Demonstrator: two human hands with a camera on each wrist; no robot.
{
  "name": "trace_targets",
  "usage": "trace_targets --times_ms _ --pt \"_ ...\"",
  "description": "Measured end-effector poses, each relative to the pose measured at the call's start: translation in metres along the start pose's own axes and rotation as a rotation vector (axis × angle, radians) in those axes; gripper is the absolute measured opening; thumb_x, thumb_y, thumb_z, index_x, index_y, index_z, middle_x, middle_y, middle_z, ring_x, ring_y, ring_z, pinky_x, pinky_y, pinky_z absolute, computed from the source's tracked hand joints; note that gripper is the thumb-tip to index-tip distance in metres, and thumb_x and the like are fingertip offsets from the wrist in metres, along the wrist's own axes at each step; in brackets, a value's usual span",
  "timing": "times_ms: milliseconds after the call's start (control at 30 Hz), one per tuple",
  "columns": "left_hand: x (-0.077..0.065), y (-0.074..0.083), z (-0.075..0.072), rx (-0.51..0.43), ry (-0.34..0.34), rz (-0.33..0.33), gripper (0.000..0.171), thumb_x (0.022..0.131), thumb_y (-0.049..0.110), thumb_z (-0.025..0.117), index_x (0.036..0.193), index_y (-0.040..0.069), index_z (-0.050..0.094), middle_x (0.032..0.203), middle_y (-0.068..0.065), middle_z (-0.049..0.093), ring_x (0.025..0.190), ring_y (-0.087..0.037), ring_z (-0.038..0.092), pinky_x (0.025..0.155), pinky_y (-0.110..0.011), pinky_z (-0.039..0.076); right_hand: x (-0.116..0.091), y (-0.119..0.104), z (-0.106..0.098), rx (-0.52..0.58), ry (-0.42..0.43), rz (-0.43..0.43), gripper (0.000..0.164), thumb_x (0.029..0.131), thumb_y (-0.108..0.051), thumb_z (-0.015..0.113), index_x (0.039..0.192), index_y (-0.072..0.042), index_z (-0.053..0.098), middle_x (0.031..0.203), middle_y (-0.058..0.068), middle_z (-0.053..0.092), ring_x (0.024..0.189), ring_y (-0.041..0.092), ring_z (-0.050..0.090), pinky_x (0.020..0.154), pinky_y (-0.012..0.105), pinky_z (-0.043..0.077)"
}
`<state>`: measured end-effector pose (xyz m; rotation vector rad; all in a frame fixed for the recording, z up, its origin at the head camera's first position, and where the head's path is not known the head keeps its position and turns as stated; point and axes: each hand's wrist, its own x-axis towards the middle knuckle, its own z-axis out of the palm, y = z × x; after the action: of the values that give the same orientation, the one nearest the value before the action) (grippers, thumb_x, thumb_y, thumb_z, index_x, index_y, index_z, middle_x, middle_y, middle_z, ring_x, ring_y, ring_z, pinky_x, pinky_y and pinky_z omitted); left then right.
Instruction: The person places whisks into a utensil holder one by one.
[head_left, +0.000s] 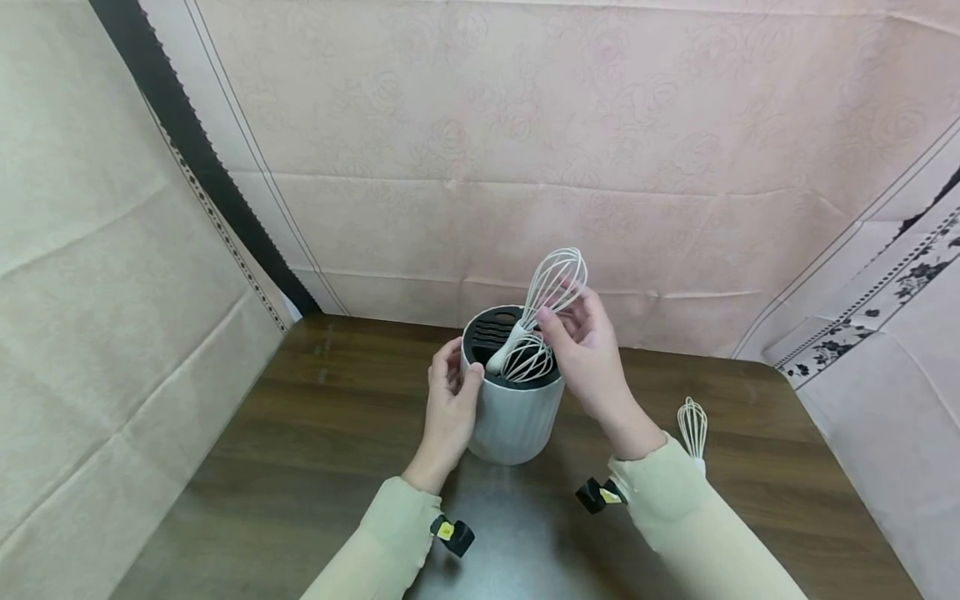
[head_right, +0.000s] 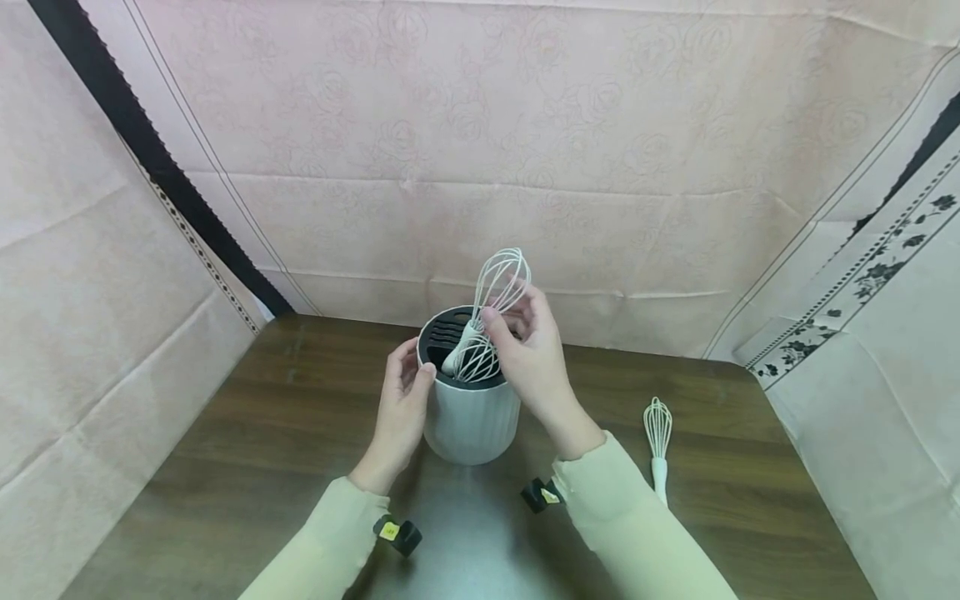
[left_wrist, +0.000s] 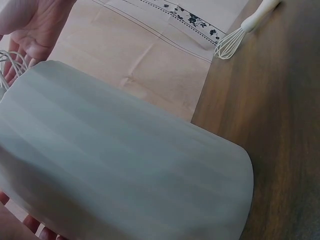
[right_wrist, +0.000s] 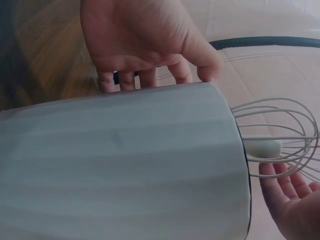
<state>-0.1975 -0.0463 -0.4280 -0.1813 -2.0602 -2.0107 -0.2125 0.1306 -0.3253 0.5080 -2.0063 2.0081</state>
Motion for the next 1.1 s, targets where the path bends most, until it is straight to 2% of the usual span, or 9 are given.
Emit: trace_targets --times_ms 167,367,500,667,733,967,1100 --pt "-0.001 0.0003 0.0001 0.003 -0.005 -0.005 0.043 0.1 0.029 0.052 0.14 0.03 0.037 0.131 0.0 0.039 0.123 -0.016 0.043 0.106 -0.041 0.036 -0.0002 0.0042 0.0023 -0.024 -0.019 0.031 0.05 0.096 -0.013 0.06 0.14 -0.004 0.037 0.129 0.025 0.052 0.113 0.031 0.057 0.092 0.035 0.05" --pt "-0.0007 0.0006 0.0 0.005 -0.006 -0.003 0.043 0.1 0.031 0.052 0.14 0.031 0.036 0.132 -0.001 0.038 0.124 -0.016 0.042 0.107 -0.041 0.036 -0.0021 0.0063 0.003 -0.034 -0.07 0.046 0.048 0.097 -0.018 0.059 0.139 -0.005 0.038 0.13 0.019 0.053 0.118 0.035 0.055 0.093 0.045 0.049" --pt "-0.0004 0.0007 0.0 0.003 -0.002 0.008 0.043 0.1 0.031 0.051 0.14 0.031 0.037 0.131 -0.001 0.038 0.125 -0.016 0.042 0.107 -0.04 0.034 -0.0035 0.0051 0.0024 -0.093 -0.108 0.051 0.049 0.097 -0.023 0.06 0.139 -0.007 0.04 0.129 0.016 0.053 0.113 0.031 0.058 0.089 0.039 0.052" --pt "-0.0001 0.001 0.0007 -0.001 0.004 0.019 0.043 0.1 0.029 0.052 0.14 0.029 0.037 0.13 -0.002 0.038 0.124 -0.016 0.042 0.107 -0.039 0.035 -0.0049 0.004 0.002 -0.131 -0.135 0.039 0.054 0.096 -0.023 0.061 0.142 -0.007 0.039 0.13 0.021 0.053 0.108 0.027 0.059 0.087 0.033 0.053" --pt "-0.0002 0.0013 0.0009 0.001 0.005 0.019 0.043 0.1 0.029 0.052 0.14 0.029 0.037 0.131 -0.002 0.038 0.124 -0.016 0.042 0.107 -0.039 0.035 -0.0055 0.0036 0.002 -0.124 -0.133 0.021 0.052 0.096 -0.021 0.061 0.142 -0.008 0.04 0.129 0.022 0.053 0.107 0.027 0.059 0.087 0.033 0.053" --pt "-0.0005 0.0008 0.0007 0.0 0.006 0.018 0.043 0.1 0.03 0.051 0.141 0.028 0.037 0.132 -0.003 0.038 0.125 -0.018 0.042 0.107 -0.042 0.034 -0.0047 0.0027 0.0034 -0.118 -0.065 -0.085 0.038 0.096 -0.016 0.061 0.133 -0.012 0.053 0.119 0.011 0.06 0.106 0.022 0.06 0.092 0.033 0.05" --pt "-0.0008 0.0011 0.0005 -0.01 0.001 0.023 0.044 0.1 0.03 0.052 0.141 0.027 0.037 0.132 -0.003 0.037 0.126 -0.019 0.041 0.108 -0.042 0.034 -0.0017 -0.0018 0.005 -0.224 -0.065 -0.088 0.028 0.099 -0.027 0.057 0.124 -0.015 0.063 0.116 0.003 0.063 0.106 0.017 0.06 0.094 0.035 0.048"
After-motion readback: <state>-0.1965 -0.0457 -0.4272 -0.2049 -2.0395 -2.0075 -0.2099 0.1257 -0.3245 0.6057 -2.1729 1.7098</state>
